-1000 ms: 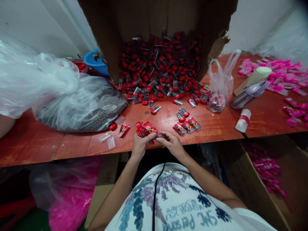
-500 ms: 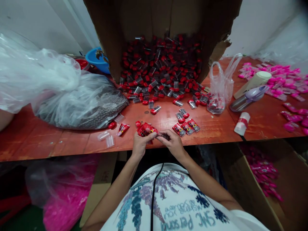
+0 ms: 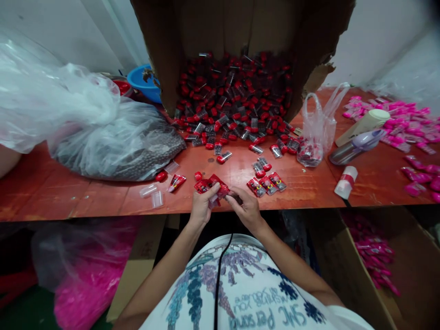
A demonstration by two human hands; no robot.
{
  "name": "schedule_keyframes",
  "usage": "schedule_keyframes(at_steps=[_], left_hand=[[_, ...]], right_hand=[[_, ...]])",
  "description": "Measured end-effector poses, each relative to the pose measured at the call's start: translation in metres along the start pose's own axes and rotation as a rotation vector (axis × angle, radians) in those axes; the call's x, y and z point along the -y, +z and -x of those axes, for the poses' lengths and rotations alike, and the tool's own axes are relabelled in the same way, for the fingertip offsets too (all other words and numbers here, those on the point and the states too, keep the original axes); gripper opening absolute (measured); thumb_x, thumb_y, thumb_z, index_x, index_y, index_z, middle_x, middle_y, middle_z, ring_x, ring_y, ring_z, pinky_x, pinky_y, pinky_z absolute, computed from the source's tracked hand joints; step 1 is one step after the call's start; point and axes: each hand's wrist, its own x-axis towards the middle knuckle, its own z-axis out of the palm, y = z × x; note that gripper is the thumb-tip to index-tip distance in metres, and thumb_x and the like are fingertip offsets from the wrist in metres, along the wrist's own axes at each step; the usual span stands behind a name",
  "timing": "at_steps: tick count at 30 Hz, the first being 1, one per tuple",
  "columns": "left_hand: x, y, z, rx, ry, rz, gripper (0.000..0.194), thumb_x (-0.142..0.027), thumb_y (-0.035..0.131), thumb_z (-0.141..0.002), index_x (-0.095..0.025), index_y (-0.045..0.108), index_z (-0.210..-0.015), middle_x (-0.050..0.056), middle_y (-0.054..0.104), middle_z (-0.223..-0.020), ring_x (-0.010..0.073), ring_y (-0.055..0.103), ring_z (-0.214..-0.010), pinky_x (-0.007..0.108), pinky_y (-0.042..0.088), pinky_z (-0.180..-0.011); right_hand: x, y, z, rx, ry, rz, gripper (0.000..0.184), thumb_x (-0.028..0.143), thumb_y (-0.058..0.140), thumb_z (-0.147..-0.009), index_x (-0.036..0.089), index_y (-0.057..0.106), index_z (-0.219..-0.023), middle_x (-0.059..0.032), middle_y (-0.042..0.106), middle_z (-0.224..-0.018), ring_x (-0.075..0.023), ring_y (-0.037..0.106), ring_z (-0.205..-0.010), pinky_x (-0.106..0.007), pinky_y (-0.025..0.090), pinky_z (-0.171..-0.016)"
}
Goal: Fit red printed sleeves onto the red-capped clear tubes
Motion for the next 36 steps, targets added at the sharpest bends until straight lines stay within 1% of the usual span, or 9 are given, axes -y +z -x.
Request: schedule_keyframes(at_steps=[8,11,14,18,22,24,28,32,36], left_hand=[[-0.001,-0.003,0.003,0.07,-0.019,-0.164,0.025,-0.019,0.081,-0.055,-0.012,0.065,-0.072,-0.001,0.064,-0.064,0.0104,0.057,-0.052,0.021,0.045,-0.051],[-0.002,-0.004,0.002,0.023,0.032,-0.182,0.027,-0.018,0.083,-0.051,-0.013,0.064,-0.07,-0.002,0.064,-0.063,0.0106,0.058,-0.054,0.022,0.047,-0.055],[-0.002,-0.004,0.002,-0.006,0.048,-0.243,0.03,-0.019,0.084,-0.049,-0.014,0.063,-0.07,-0.003,0.063,-0.061,0.0107,0.057,-0.053,0.021,0.046,-0.054],[-0.006,-0.007,0.001,0.07,-0.007,-0.293,0.027,-0.02,0.083,-0.051,-0.013,0.065,-0.07,-0.001,0.064,-0.063,0.0115,0.058,-0.055,0.022,0.046,-0.054],[-0.009,-0.011,0.0,0.172,-0.05,-0.271,0.027,-0.017,0.082,-0.053,-0.013,0.067,-0.075,0.003,0.068,-0.074,0.0142,0.062,-0.064,0.024,0.048,-0.06],[-0.008,-0.01,0.0,0.175,-0.049,-0.27,0.027,-0.017,0.081,-0.054,-0.013,0.068,-0.077,0.002,0.068,-0.075,0.0137,0.061,-0.063,0.023,0.047,-0.059],[0.0,-0.005,0.001,0.092,-0.014,-0.287,0.022,-0.021,0.082,-0.053,-0.013,0.066,-0.066,-0.001,0.064,-0.062,0.0107,0.056,-0.054,0.021,0.044,-0.054],[0.003,-0.001,0.004,0.092,-0.061,-0.269,0.022,-0.021,0.082,-0.053,-0.013,0.065,-0.066,-0.002,0.063,-0.061,0.0102,0.056,-0.054,0.021,0.045,-0.054],[0.001,-0.003,0.004,0.139,-0.191,-0.215,0.024,-0.02,0.082,-0.054,-0.013,0.068,-0.072,0.0,0.065,-0.063,0.0119,0.058,-0.054,0.023,0.047,-0.054]], right_hand=[[-0.004,0.006,-0.001,0.019,0.212,-0.242,0.03,0.033,0.061,-0.082,0.024,0.058,-0.111,0.0001,0.066,-0.086,-0.014,0.062,-0.074,-0.026,0.051,-0.069],[-0.005,0.009,-0.001,0.043,0.288,-0.261,0.037,0.033,0.066,-0.078,0.023,0.057,-0.112,-0.0009,0.067,-0.087,-0.0155,0.063,-0.077,-0.027,0.051,-0.071],[-0.004,0.009,-0.002,0.049,0.307,-0.236,0.031,0.034,0.067,-0.076,0.022,0.06,-0.104,-0.0028,0.067,-0.092,-0.0171,0.064,-0.082,-0.029,0.051,-0.074],[0.0,0.005,-0.005,0.012,0.315,-0.193,0.025,0.033,0.07,-0.073,0.021,0.065,-0.094,-0.0027,0.066,-0.09,-0.0174,0.062,-0.082,-0.029,0.05,-0.075],[0.002,0.002,-0.008,0.106,0.488,-0.416,0.029,0.037,0.07,-0.072,0.02,0.063,-0.094,-0.0014,0.067,-0.086,-0.0161,0.061,-0.07,-0.027,0.051,-0.058],[0.002,0.002,-0.007,0.079,0.468,-0.39,0.029,0.037,0.07,-0.072,0.02,0.063,-0.095,-0.0014,0.067,-0.086,-0.0164,0.061,-0.071,-0.027,0.051,-0.059],[0.003,0.007,-0.004,-0.04,0.287,-0.17,0.026,0.034,0.069,-0.074,0.022,0.064,-0.096,-0.002,0.064,-0.088,-0.0171,0.06,-0.081,-0.03,0.05,-0.074],[0.001,0.012,-0.003,-0.08,0.384,-0.362,0.039,0.03,0.069,-0.073,0.024,0.054,-0.108,0.0,0.062,-0.086,-0.0165,0.062,-0.078,-0.029,0.052,-0.07],[-0.004,0.008,-0.005,-0.005,0.485,-0.511,0.043,0.03,0.07,-0.071,0.025,0.052,-0.11,0.0005,0.062,-0.087,-0.0166,0.061,-0.075,-0.027,0.053,-0.061]])
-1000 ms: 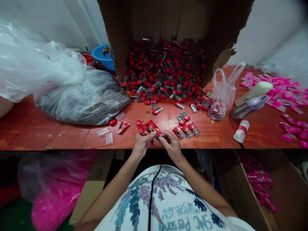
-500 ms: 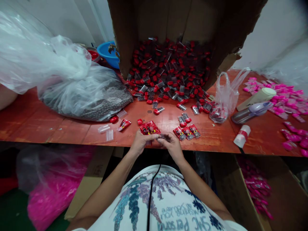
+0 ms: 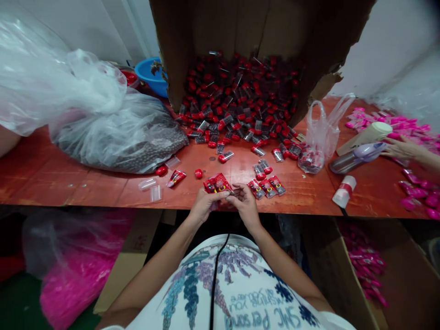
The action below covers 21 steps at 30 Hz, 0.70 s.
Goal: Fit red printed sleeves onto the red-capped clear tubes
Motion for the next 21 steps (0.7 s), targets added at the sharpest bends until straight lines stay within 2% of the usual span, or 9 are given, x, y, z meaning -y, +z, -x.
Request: schedule_keyframes(at_steps=[4,7,11,13,15,18,21], left_hand=[[-0.003,-0.003,-0.002,-0.057,0.05,0.035,0.025,-0.019,0.083,-0.053,-0.013,0.068,-0.072,0.0,0.066,-0.064,0.0105,0.057,-0.051,0.02,0.045,-0.047],[-0.005,-0.001,-0.002,-0.095,0.076,0.031,0.025,-0.018,0.083,-0.052,-0.014,0.069,-0.072,0.0,0.068,-0.065,0.0106,0.058,-0.052,0.02,0.046,-0.049],[-0.009,0.002,-0.001,-0.061,0.036,-0.012,0.027,-0.018,0.083,-0.051,-0.012,0.071,-0.075,0.005,0.072,-0.073,0.0174,0.065,-0.063,0.027,0.052,-0.062],[-0.009,0.001,-0.001,-0.028,-0.008,-0.036,0.029,-0.019,0.083,-0.051,-0.012,0.071,-0.076,0.007,0.072,-0.074,0.0202,0.066,-0.065,0.03,0.053,-0.062],[-0.008,0.0,-0.002,-0.029,0.006,-0.034,0.03,-0.019,0.083,-0.05,-0.012,0.07,-0.076,0.006,0.072,-0.073,0.0194,0.066,-0.064,0.029,0.052,-0.062],[-0.006,0.002,-0.003,-0.087,0.129,0.0,0.027,-0.018,0.083,-0.051,-0.013,0.069,-0.074,0.002,0.069,-0.068,0.0148,0.063,-0.061,0.025,0.051,-0.063],[-0.007,0.005,-0.003,-0.069,0.138,-0.025,0.026,-0.019,0.082,-0.053,-0.012,0.068,-0.073,0.002,0.068,-0.067,0.014,0.062,-0.061,0.024,0.05,-0.062]], right_hand=[[0.002,-0.011,-0.005,0.112,-0.055,0.153,0.044,0.026,0.069,-0.072,0.025,0.058,-0.115,-0.0019,0.06,-0.1,-0.0166,0.059,-0.085,-0.029,0.052,-0.074],[0.001,-0.014,-0.006,0.13,-0.111,0.25,0.047,0.026,0.067,-0.074,0.028,0.059,-0.12,-0.003,0.056,-0.107,-0.0173,0.057,-0.09,-0.031,0.051,-0.08],[-0.004,-0.012,-0.004,0.11,-0.139,0.273,0.064,0.025,0.069,-0.072,0.032,0.047,-0.132,-0.0032,0.053,-0.109,-0.0173,0.057,-0.089,-0.033,0.051,-0.081],[-0.003,-0.013,-0.004,0.121,-0.155,0.313,0.065,0.023,0.069,-0.072,0.032,0.047,-0.132,-0.0031,0.052,-0.107,-0.0175,0.056,-0.091,-0.033,0.051,-0.084],[0.001,-0.016,-0.005,0.167,-0.173,0.376,0.06,0.021,0.068,-0.074,0.033,0.05,-0.13,-0.003,0.049,-0.107,-0.0179,0.054,-0.098,-0.034,0.049,-0.089],[0.012,-0.021,-0.007,0.243,-0.196,0.458,0.057,0.018,0.065,-0.075,0.034,0.052,-0.128,-0.0029,0.046,-0.111,-0.0183,0.051,-0.106,-0.032,0.047,-0.092],[0.016,-0.021,-0.006,0.23,-0.196,0.446,0.06,0.018,0.065,-0.075,0.034,0.049,-0.131,-0.0032,0.045,-0.115,-0.0178,0.053,-0.101,-0.031,0.049,-0.086]])
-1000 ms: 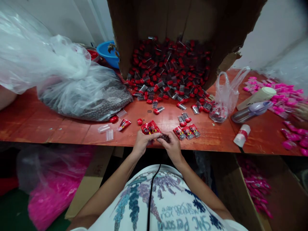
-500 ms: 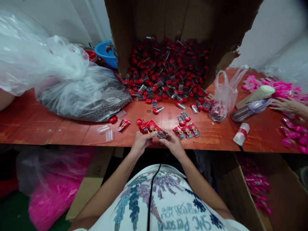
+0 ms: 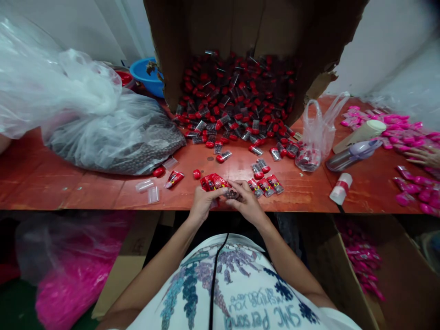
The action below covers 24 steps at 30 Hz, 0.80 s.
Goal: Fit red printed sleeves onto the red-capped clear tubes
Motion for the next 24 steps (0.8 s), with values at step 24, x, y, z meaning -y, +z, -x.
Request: schedule_keyframes(at_steps=[24], left_hand=[[0.008,0.005,-0.002,0.086,-0.19,-0.001,0.029,-0.019,0.084,-0.049,-0.012,0.068,-0.072,0.003,0.067,-0.065,0.0155,0.062,-0.057,0.027,0.051,-0.058]], right_hand=[[-0.006,0.009,-0.001,-0.183,-0.003,-0.141,0.044,0.024,0.069,-0.072,0.028,0.062,-0.115,-0.0018,0.056,-0.102,-0.0155,0.057,-0.084,-0.028,0.05,-0.075]])
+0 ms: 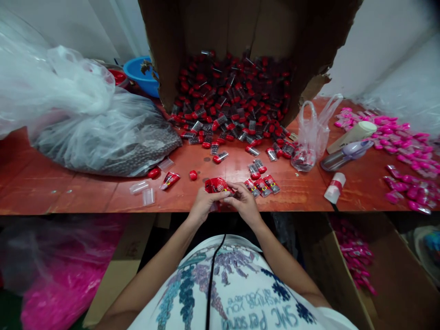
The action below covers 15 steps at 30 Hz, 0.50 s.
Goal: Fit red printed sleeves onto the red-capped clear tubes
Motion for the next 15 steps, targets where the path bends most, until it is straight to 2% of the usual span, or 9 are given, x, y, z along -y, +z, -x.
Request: schedule_keyframes(at_steps=[3,6,8,11,13,15], left_hand=[[0.005,-0.001,-0.004,0.011,-0.08,0.064,0.029,-0.02,0.084,-0.052,-0.012,0.068,-0.075,0.003,0.068,-0.065,0.0144,0.062,-0.054,0.025,0.051,-0.054],[0.007,-0.006,-0.01,-0.024,-0.169,0.175,0.028,-0.025,0.08,-0.061,-0.012,0.069,-0.083,0.008,0.071,-0.074,0.0164,0.065,-0.059,0.025,0.053,-0.055],[0.007,-0.01,-0.013,-0.006,-0.237,0.269,0.027,-0.027,0.074,-0.068,-0.011,0.069,-0.089,0.012,0.072,-0.082,0.0205,0.068,-0.07,0.03,0.056,-0.063],[0.005,-0.016,-0.013,0.067,-0.304,0.359,0.026,-0.014,0.063,-0.072,-0.008,0.067,-0.097,0.017,0.071,-0.097,0.0266,0.067,-0.092,0.038,0.055,-0.08],[0.005,-0.018,-0.013,0.08,-0.309,0.373,0.032,-0.005,0.059,-0.069,-0.009,0.066,-0.1,0.016,0.069,-0.106,0.0279,0.064,-0.102,0.041,0.052,-0.087],[0.008,-0.017,-0.013,0.07,-0.302,0.373,0.038,-0.001,0.058,-0.068,-0.012,0.065,-0.104,0.014,0.067,-0.112,0.0278,0.062,-0.105,0.044,0.051,-0.089]], right_hand=[[-0.002,0.0,-0.001,-0.041,0.011,0.014,0.041,0.027,0.07,-0.071,0.027,0.064,-0.112,-0.0015,0.057,-0.097,-0.0144,0.056,-0.077,-0.027,0.05,-0.071],[-0.005,-0.022,-0.006,-0.139,0.003,0.078,0.041,0.032,0.068,-0.073,0.026,0.064,-0.113,-0.0028,0.058,-0.1,-0.0158,0.057,-0.081,-0.03,0.05,-0.076],[-0.011,-0.055,-0.01,-0.314,-0.015,0.186,0.042,0.035,0.065,-0.075,0.024,0.063,-0.116,-0.004,0.058,-0.102,-0.018,0.057,-0.09,-0.033,0.047,-0.085],[-0.028,-0.12,-0.012,-0.607,0.036,0.425,0.05,0.041,0.062,-0.075,0.018,0.06,-0.119,-0.0079,0.057,-0.106,-0.02,0.056,-0.09,-0.037,0.046,-0.086],[-0.042,-0.156,-0.011,-0.661,0.131,0.617,0.052,0.041,0.061,-0.074,0.014,0.061,-0.118,-0.0115,0.057,-0.108,-0.0226,0.056,-0.091,-0.041,0.044,-0.087],[-0.052,-0.173,-0.009,-0.576,0.209,0.761,0.051,0.04,0.06,-0.074,0.013,0.062,-0.117,-0.0141,0.058,-0.108,-0.0261,0.055,-0.095,-0.045,0.042,-0.09]])
